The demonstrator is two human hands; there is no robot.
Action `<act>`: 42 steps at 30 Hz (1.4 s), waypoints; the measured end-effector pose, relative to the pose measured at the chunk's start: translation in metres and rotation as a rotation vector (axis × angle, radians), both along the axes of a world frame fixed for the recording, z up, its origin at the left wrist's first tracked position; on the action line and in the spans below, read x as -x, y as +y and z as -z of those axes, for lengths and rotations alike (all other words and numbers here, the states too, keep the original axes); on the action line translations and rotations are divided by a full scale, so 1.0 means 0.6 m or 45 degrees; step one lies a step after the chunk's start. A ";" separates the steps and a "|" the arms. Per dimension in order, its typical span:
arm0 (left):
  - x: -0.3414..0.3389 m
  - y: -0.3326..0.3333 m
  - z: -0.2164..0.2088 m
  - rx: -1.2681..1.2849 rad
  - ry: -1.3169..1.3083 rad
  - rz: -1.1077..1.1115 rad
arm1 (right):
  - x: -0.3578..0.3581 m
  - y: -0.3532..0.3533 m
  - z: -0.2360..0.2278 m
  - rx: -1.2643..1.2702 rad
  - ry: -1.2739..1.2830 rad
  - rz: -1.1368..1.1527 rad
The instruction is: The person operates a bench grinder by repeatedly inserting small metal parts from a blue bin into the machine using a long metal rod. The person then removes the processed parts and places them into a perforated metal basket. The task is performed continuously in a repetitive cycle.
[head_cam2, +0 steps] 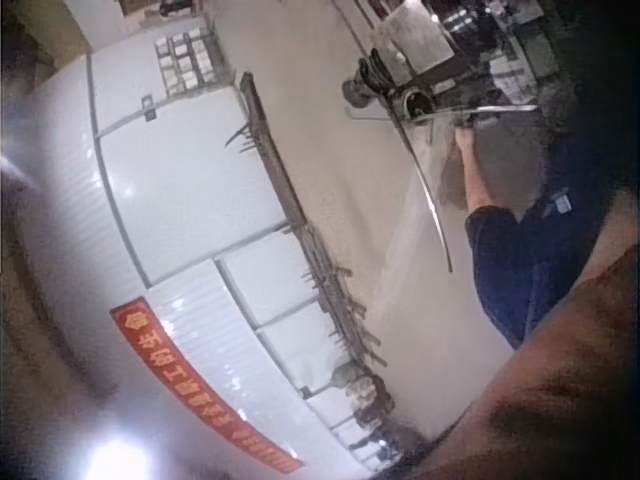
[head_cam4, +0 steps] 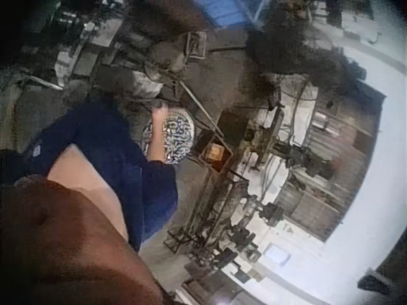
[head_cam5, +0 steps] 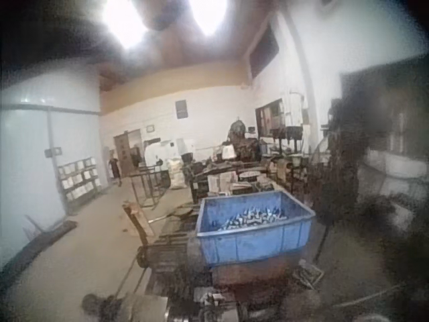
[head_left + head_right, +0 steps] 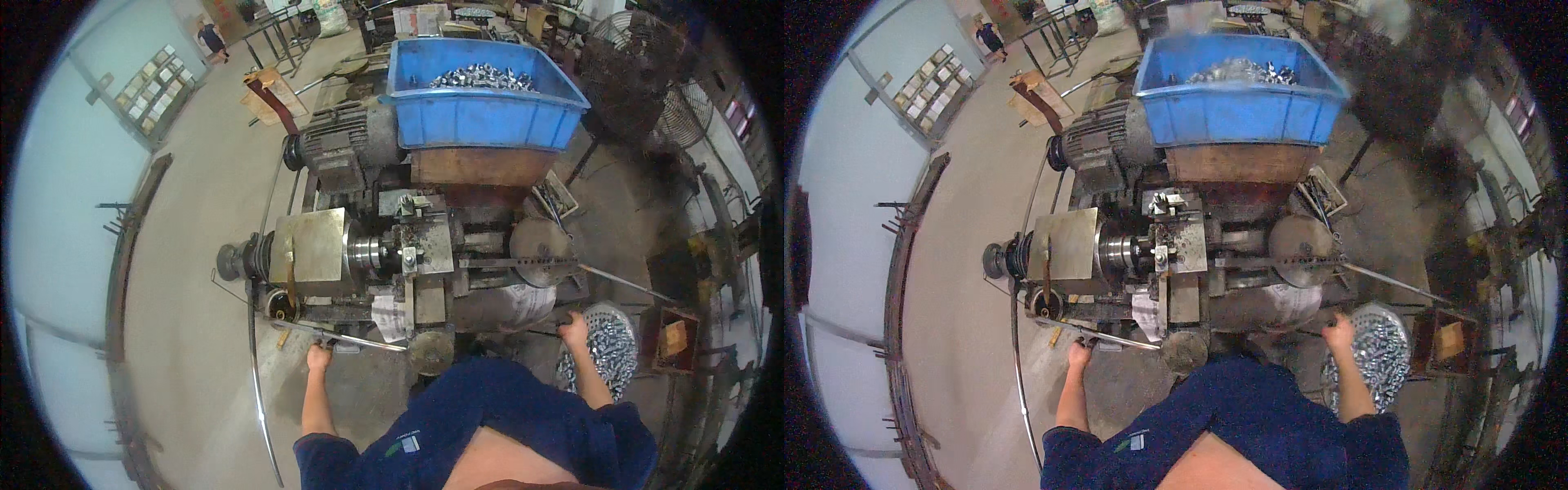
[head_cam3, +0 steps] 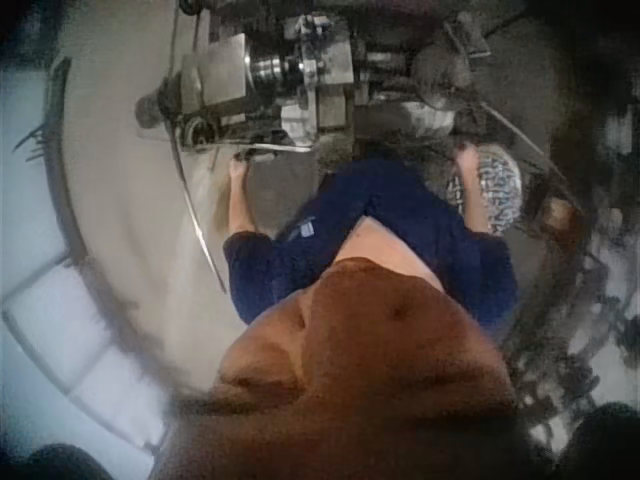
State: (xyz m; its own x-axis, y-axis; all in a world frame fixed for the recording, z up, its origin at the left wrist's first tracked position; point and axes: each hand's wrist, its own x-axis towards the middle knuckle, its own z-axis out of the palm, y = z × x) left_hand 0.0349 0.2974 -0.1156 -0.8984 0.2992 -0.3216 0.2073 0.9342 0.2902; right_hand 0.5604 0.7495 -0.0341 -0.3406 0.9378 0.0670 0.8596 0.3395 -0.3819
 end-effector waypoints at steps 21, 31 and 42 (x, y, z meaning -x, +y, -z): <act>-0.024 0.064 0.052 0.443 -0.126 0.352 | 0.064 0.061 -0.124 0.011 -0.034 -0.313; -0.041 -0.010 -0.051 -0.195 -0.446 -0.029 | 0.424 0.029 -0.308 0.189 0.457 -0.846; -0.072 -0.284 -0.341 -0.298 0.580 -0.561 | 0.673 -0.082 -0.251 0.092 0.463 -1.249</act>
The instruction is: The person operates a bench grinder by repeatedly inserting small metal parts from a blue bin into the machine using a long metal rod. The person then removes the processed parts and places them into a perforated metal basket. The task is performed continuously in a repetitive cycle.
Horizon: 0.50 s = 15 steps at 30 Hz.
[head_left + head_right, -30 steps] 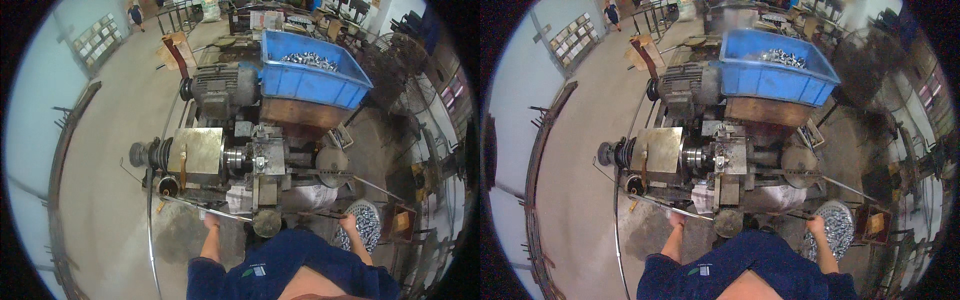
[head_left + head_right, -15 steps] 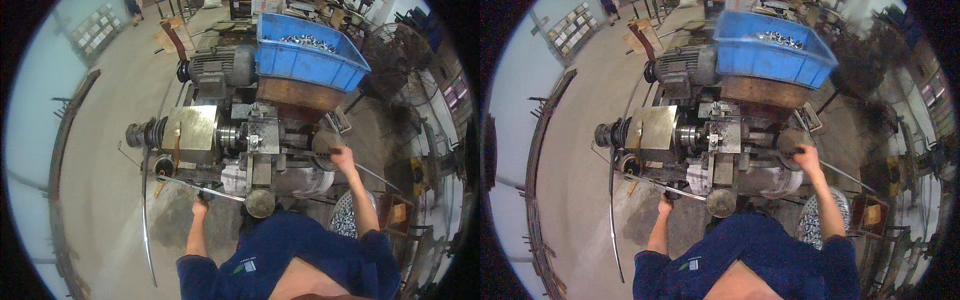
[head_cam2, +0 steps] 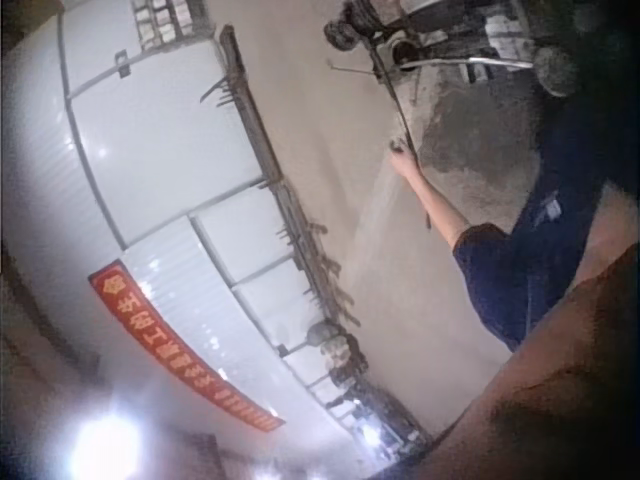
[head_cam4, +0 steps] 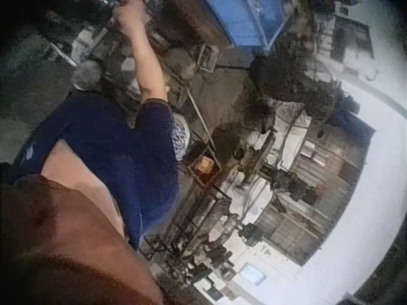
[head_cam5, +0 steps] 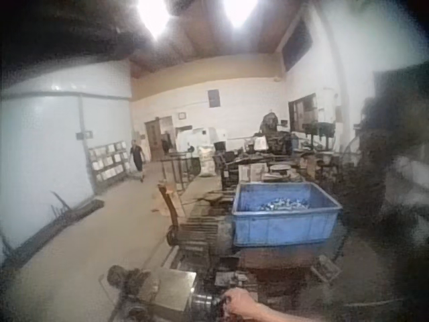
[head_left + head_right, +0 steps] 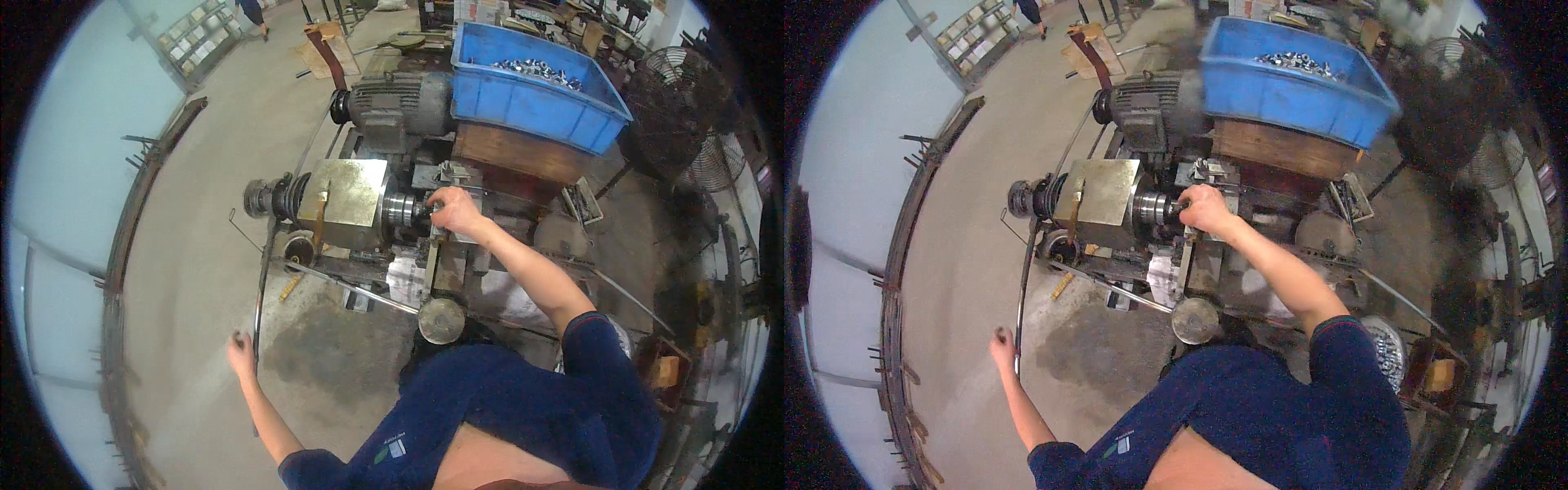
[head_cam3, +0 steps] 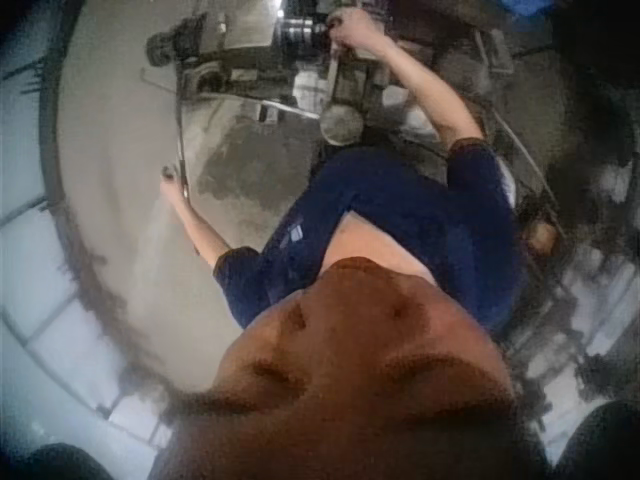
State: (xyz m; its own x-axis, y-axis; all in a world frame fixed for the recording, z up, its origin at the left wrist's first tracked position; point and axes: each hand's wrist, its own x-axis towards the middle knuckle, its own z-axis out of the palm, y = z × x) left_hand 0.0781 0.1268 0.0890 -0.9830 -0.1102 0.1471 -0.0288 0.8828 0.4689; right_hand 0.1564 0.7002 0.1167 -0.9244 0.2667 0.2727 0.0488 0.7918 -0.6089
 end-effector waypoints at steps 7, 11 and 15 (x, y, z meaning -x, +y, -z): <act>-0.067 -0.081 0.124 0.479 -0.129 -0.208 | 0.037 -0.042 0.018 -0.103 -0.149 0.050; -0.007 -0.084 0.118 0.320 -0.390 -0.315 | 0.049 -0.045 0.034 -0.138 -0.184 0.118; 0.024 -0.115 0.138 0.424 -0.445 -0.463 | 0.042 -0.054 0.027 -0.165 -0.178 0.034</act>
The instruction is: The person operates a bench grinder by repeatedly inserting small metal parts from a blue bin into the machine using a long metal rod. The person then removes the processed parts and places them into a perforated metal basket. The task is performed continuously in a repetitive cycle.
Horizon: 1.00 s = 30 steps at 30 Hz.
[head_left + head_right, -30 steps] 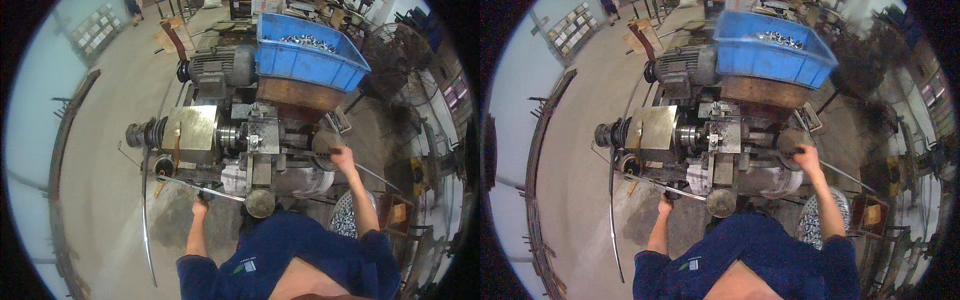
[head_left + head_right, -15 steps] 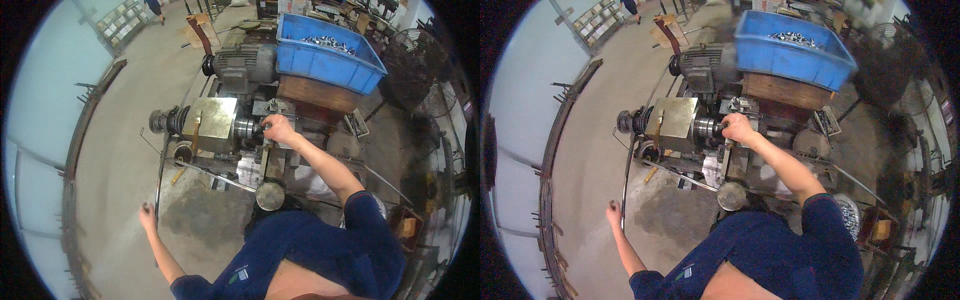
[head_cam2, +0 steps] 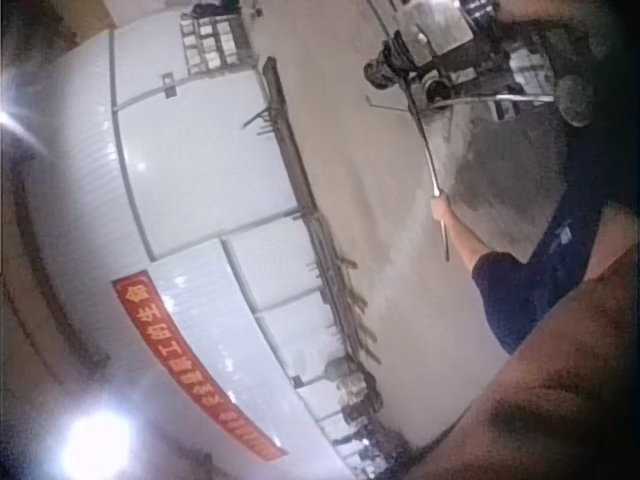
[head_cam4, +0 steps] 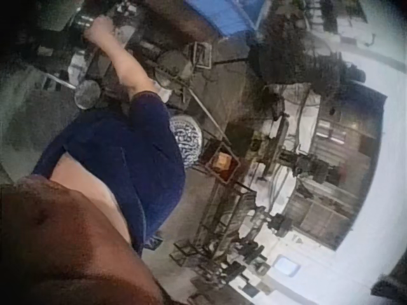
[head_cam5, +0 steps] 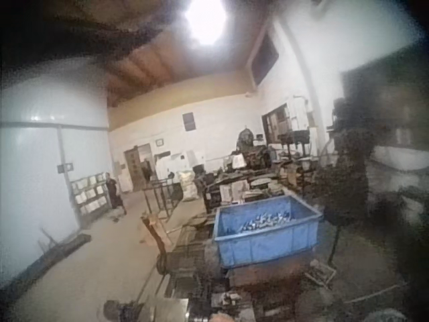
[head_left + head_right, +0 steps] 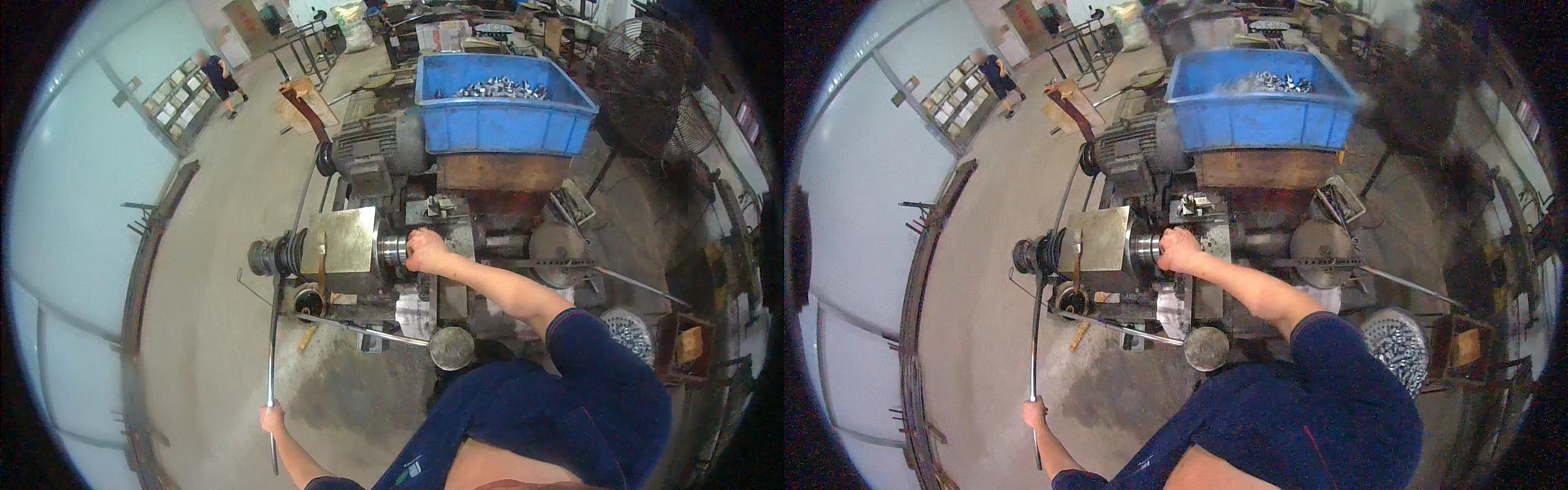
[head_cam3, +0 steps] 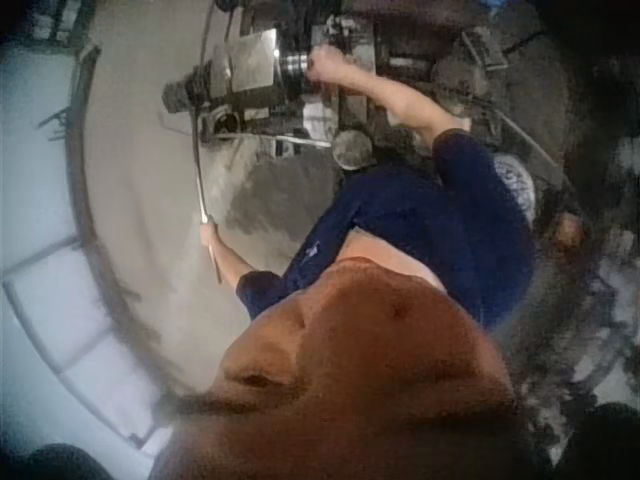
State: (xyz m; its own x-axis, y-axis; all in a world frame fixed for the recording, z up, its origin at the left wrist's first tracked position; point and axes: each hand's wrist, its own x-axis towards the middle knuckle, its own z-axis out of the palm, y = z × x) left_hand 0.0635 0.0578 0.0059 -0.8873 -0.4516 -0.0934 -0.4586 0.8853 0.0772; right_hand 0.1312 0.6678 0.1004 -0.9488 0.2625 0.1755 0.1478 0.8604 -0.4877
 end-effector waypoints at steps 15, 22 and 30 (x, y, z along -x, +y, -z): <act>-0.087 0.083 -0.054 -0.104 0.054 -0.104 | 0.006 0.002 -0.021 0.054 -0.230 -0.159; -0.214 0.237 -0.093 -0.048 0.167 -0.135 | 0.001 -0.005 -0.035 -0.025 -0.253 -0.111; -0.181 0.210 -0.099 -0.489 -0.114 0.442 | -0.021 0.009 -0.058 -0.352 -0.125 -0.152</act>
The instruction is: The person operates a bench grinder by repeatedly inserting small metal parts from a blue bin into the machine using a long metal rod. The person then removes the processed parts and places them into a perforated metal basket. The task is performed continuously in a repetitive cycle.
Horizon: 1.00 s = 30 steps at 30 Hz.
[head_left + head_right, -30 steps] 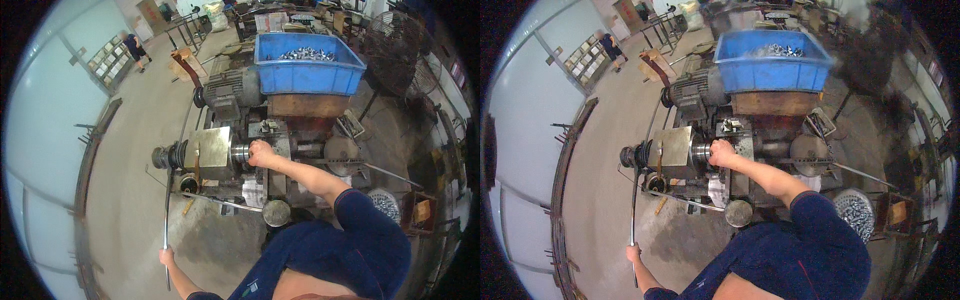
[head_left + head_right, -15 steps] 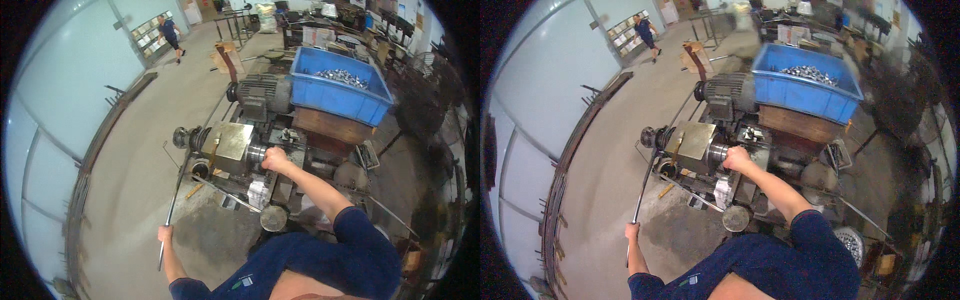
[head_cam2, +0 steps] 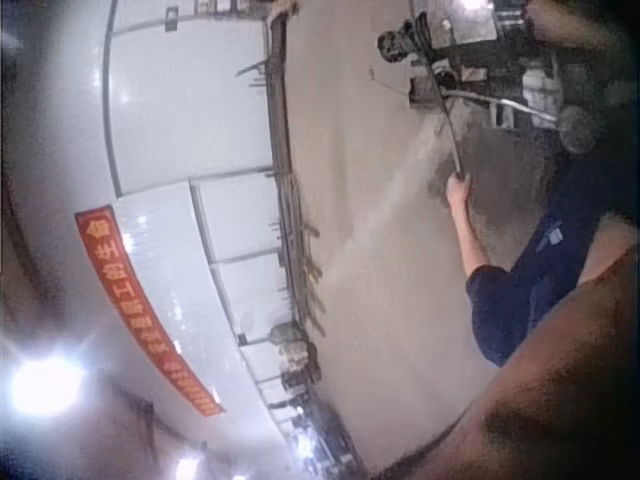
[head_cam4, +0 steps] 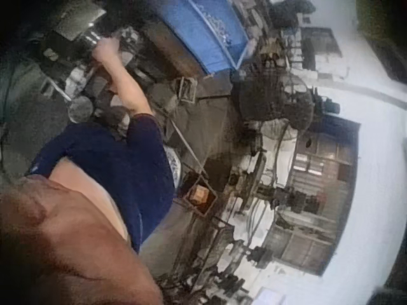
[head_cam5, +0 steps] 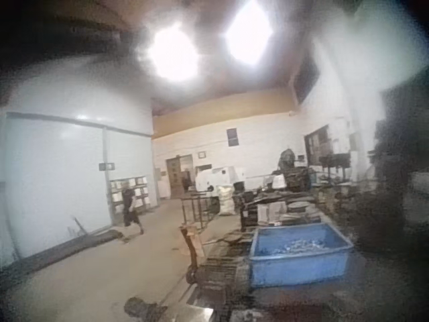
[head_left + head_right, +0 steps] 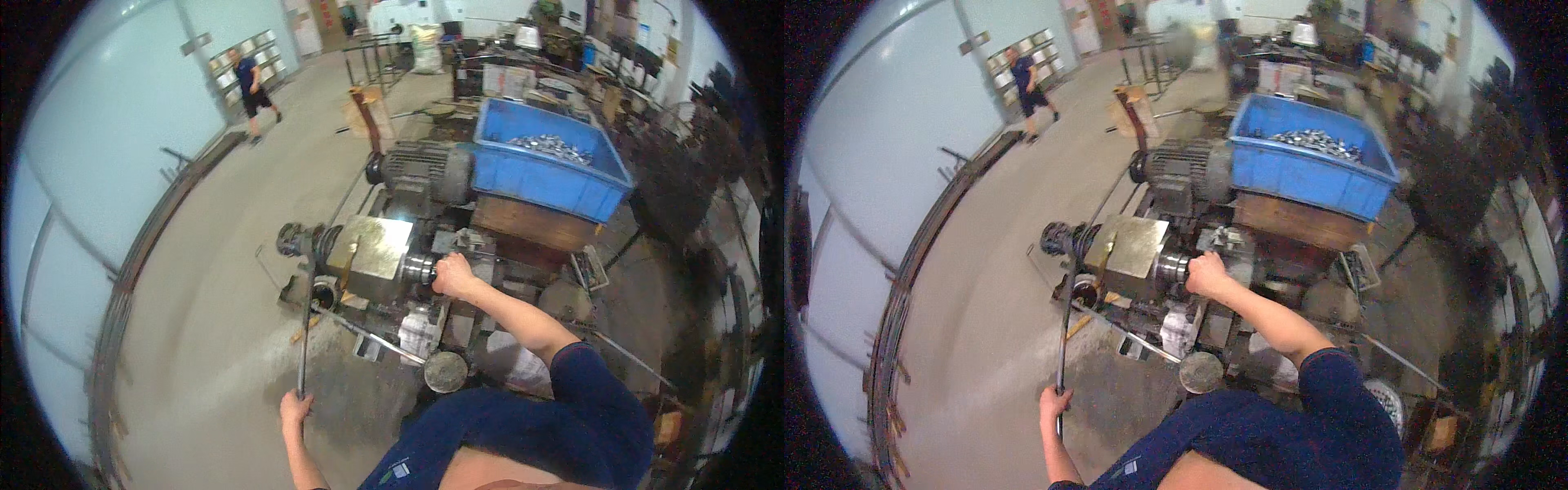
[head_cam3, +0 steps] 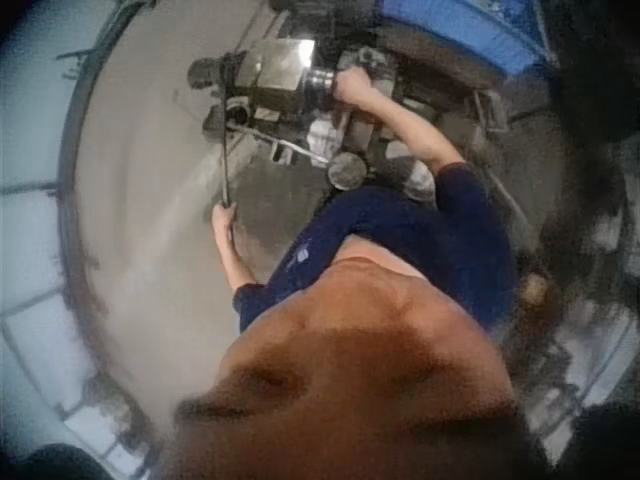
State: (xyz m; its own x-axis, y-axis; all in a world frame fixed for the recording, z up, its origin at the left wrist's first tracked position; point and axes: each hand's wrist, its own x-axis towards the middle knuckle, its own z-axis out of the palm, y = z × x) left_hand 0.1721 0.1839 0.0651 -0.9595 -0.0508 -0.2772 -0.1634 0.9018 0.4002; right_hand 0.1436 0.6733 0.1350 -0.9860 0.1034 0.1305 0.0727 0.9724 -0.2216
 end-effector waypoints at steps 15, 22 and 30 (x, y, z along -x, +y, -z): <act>0.111 0.050 0.043 -0.943 -0.210 -0.109 | -0.099 0.299 -0.357 -0.221 0.811 0.472; 0.100 0.033 0.063 -0.891 -0.101 -0.055 | -0.345 0.310 -0.219 0.085 0.778 0.379; 0.116 0.013 0.072 -0.787 -0.299 -0.117 | -0.793 0.285 0.090 0.395 0.158 1.379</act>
State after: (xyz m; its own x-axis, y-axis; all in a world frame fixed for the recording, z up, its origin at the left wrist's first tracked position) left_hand 0.1027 0.1916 0.0218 -0.8696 0.1057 -0.4824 -0.3744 0.4958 0.7836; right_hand 0.6194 0.8441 0.0808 -0.3398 0.9396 0.0412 0.8036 0.3128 -0.5063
